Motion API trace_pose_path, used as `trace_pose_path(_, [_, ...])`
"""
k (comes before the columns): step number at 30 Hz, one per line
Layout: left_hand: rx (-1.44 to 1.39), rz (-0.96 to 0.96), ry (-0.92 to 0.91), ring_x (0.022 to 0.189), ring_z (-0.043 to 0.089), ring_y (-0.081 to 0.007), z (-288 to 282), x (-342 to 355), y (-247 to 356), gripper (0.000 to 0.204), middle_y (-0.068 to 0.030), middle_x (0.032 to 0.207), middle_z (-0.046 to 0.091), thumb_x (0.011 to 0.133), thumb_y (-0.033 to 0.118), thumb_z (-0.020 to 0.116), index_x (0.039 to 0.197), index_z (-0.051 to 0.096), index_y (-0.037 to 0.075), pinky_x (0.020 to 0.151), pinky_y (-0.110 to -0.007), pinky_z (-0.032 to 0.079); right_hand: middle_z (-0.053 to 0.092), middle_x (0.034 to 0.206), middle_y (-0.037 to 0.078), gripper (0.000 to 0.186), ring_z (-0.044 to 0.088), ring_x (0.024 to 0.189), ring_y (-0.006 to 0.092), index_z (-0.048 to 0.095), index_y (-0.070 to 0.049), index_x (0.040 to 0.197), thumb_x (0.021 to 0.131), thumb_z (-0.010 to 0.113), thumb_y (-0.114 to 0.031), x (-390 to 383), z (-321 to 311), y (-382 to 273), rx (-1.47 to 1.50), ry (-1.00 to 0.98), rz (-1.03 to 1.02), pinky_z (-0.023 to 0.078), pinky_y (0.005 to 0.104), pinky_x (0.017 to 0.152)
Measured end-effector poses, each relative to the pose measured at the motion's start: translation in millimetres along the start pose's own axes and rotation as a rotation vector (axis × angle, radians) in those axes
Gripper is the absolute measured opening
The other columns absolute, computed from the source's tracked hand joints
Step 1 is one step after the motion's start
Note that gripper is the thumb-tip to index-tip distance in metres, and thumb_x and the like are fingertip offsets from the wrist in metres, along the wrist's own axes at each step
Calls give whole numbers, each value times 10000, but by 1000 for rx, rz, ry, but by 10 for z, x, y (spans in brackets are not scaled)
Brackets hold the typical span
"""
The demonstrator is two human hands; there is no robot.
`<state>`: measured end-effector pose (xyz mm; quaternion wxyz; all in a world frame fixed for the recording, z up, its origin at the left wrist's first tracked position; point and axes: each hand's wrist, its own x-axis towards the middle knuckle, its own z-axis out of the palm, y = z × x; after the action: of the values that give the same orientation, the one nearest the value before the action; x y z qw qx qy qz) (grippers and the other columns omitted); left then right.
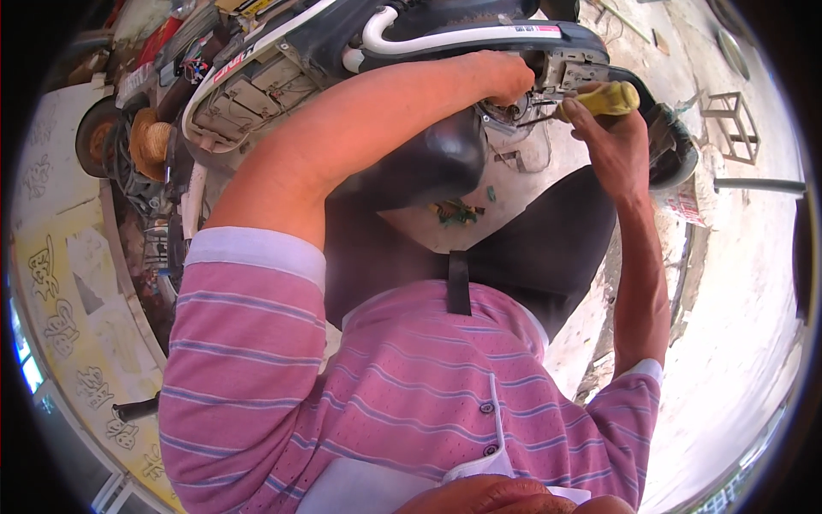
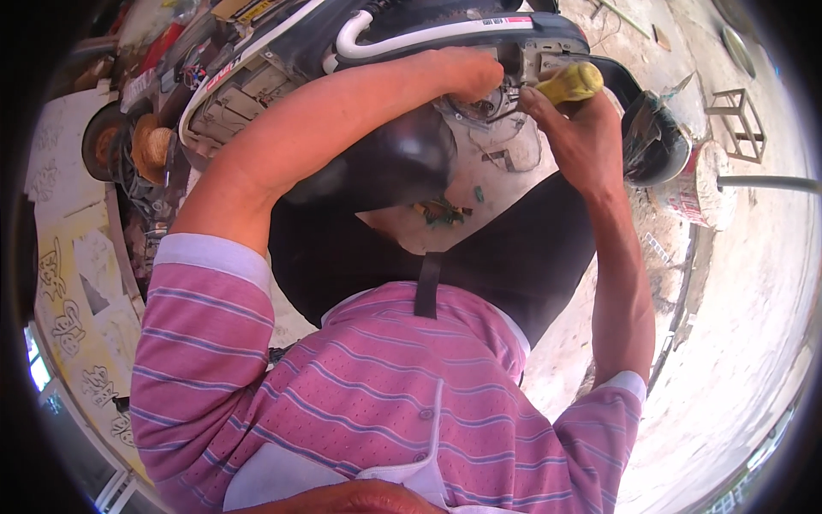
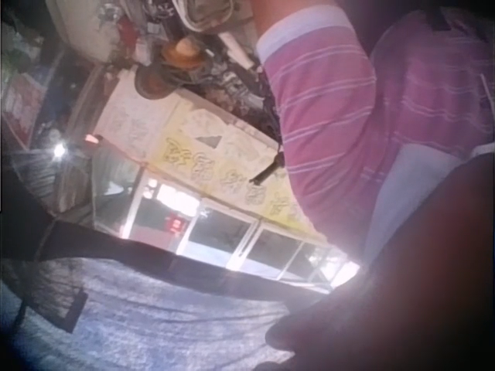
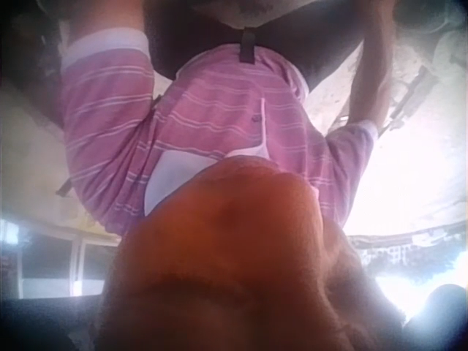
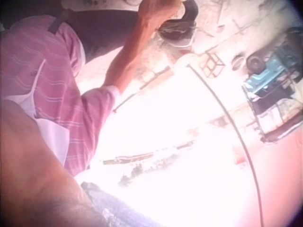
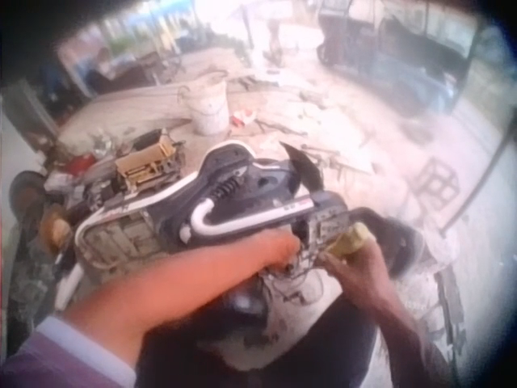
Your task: The person works on the internal components of an electric scooter using a screwdriver and their hands. They are seen manipulating wires and various parts near the seat area and rear wheel.
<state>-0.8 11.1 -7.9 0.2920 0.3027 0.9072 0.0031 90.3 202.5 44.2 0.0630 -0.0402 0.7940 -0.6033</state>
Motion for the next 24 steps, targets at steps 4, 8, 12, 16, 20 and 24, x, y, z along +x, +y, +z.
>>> trace_pose_path(4, [-25, -20, 15, 1108, 698, -392, 11, -2, 6, 292, -216, 1171, 724, 861, 55, 630, 1123, 755, 30, 891, -465, 570, 758, 952, 82, 371, 688, 855, 136, 686, -6, 1161, 968, 749, -316, 115, 59, 149, -116, -35, -38, 545, 306, 787])
trace_pose_path(8, [-21, -37, 3, 1109, 697, -392, -17, -13, 34, 285, -208, 1177, 724, 864, 51, 624, 1117, 755, 32, 885, -464, 568, 760, 1027, 113, 390, 705, 954, 169, 688, -3, 1176, 980, 730, -338, 171, 123, 234, -127, -27, -49, 539, 318, 868])
trace_pose_path(12, [-18, -55, -18, 1117, 695, -383, -12, 0, 29, 284, -199, 1182, 724, 924, 125, 577, 1139, 746, 48, 887, -461, 562, 761, 1041, 117, 390, 709, 975, 183, 688, -5, 1183, 982, 728, -337, 197, 182, 264, -84, -27, -43, 540, 328, 890])
trace_pose_path(16, [-42, -65, 5, 1131, 688, -375, 30, 23, -10, 312, -189, 1184, 724, 975, 214, 540, 1167, 733, 60, 899, -459, 556, 762, 1040, 119, 389, 711, 973, 185, 688, -6, 1183, 982, 729, -336, 236, 227, 348, -105, -31, -37, 541, 330, 886])
trace_pose_path(20, [-48, -56, 15, 1138, 684, -376, 38, 55, -5, 312, -187, 1197, 721, 977, 226, 550, 1175, 731, 68, 908, -459, 554, 764, 1030, 118, 398, 716, 961, 191, 687, -8, 1185, 978, 733, -345, 254, 226, 388, -89, -16, -62, 545, 333, 872])
trace_pose_path(24, [-59, -72, -6, 1142, 682, -376, 25, 41, 12, 320, -191, 1215, 715, 976, 219, 549, 1199, 727, 74, 916, -459, 552, 764, 1022, 120, 407, 722, 953, 199, 686, -10, 1187, 977, 734, -355, 263, 235, 419, -105, -5, -94, 549, 334, 864])
